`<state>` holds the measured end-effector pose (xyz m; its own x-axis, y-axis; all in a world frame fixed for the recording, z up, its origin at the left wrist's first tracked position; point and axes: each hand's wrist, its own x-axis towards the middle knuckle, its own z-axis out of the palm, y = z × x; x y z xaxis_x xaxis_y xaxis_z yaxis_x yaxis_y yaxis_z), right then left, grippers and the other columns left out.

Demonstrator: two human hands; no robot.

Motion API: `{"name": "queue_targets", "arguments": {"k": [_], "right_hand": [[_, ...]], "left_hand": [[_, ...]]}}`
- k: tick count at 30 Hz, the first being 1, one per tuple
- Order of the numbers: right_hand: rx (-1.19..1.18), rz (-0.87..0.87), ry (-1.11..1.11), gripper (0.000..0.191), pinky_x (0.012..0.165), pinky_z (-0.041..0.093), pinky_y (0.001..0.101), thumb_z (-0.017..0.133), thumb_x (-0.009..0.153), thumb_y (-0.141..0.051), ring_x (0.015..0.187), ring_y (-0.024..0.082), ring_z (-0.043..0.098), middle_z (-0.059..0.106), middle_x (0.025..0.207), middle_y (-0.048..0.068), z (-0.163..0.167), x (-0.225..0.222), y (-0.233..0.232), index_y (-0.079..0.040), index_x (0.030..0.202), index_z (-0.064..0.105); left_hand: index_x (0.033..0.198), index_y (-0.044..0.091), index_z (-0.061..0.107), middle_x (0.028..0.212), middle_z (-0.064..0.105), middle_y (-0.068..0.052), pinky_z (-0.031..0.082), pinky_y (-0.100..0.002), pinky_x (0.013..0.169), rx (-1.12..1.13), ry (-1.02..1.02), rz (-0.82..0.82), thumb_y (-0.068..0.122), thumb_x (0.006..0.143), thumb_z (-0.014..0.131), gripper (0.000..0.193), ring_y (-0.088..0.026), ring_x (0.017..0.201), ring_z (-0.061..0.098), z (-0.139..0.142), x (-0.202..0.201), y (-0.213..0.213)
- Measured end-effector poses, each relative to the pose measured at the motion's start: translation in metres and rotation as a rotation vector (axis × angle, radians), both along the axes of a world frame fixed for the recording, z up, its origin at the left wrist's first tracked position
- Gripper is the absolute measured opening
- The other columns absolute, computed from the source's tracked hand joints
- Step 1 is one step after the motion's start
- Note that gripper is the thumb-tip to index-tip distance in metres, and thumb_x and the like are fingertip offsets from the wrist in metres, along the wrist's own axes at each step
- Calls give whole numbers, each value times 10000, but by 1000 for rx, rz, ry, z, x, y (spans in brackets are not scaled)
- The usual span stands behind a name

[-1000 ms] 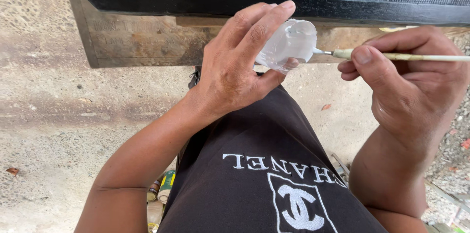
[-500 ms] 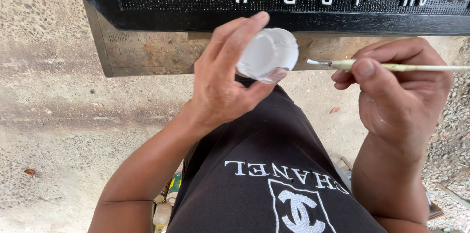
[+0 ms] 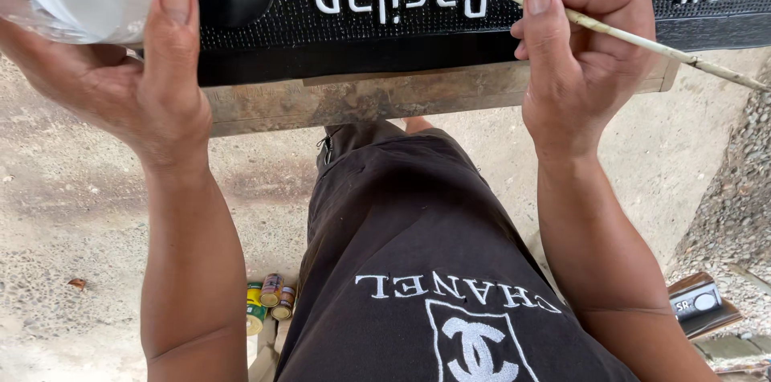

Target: The person sits on the floor, dips a small brush into a paint can, wipes the brush on a cloth, and then paints white letters on a black sign. The person repeatedly dips the brush into a small container and carefully fills in the lettering on the sign.

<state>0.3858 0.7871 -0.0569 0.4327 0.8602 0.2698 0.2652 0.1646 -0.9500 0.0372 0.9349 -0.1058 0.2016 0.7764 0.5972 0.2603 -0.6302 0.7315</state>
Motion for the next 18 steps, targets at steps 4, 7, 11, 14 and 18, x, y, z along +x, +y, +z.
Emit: {"name": "queue_targets", "arguments": {"k": [4,7,11,14,18], "right_hand": [[-14,-37,-34,161,523,495,193,674,1168,-11,646,120,629,655,903,139,1,-4,1,18,1114,526],[-45,-46,-58,164,523,480,190,682,1173,-3,629,108,613,665,881,131,3,-5,1,24,1102,536],[-26,-30,-62,168,516,467,189,694,1171,-13,606,96,591,666,841,112,4,-5,4,20,1090,550],[-36,-37,-82,148,491,436,188,703,1151,-9,571,82,552,643,797,94,4,-3,6,16,1096,568],[-19,-37,-154,134,459,397,185,703,1119,4,536,68,505,629,774,88,3,0,10,16,1068,580]], "left_hand": [[1631,213,126,1560,400,-120,640,-395,900,0,-15,-32,11,1013,705,871,-277,1225,670,-16,-7,4],[1620,162,176,1527,435,-142,650,-387,853,-20,-64,-36,5,997,702,831,-277,1178,665,-19,-7,8],[1621,169,206,1524,443,-132,642,-393,866,-49,-71,-23,-28,991,708,830,-267,1188,663,-22,-7,4],[1617,181,211,1534,444,-126,649,-405,884,-48,-57,-20,-61,983,698,835,-261,1195,672,-22,-8,0],[1618,177,166,1568,387,-126,624,-409,917,-35,-40,-1,-37,992,718,862,-270,1257,624,-25,-12,1]]}}
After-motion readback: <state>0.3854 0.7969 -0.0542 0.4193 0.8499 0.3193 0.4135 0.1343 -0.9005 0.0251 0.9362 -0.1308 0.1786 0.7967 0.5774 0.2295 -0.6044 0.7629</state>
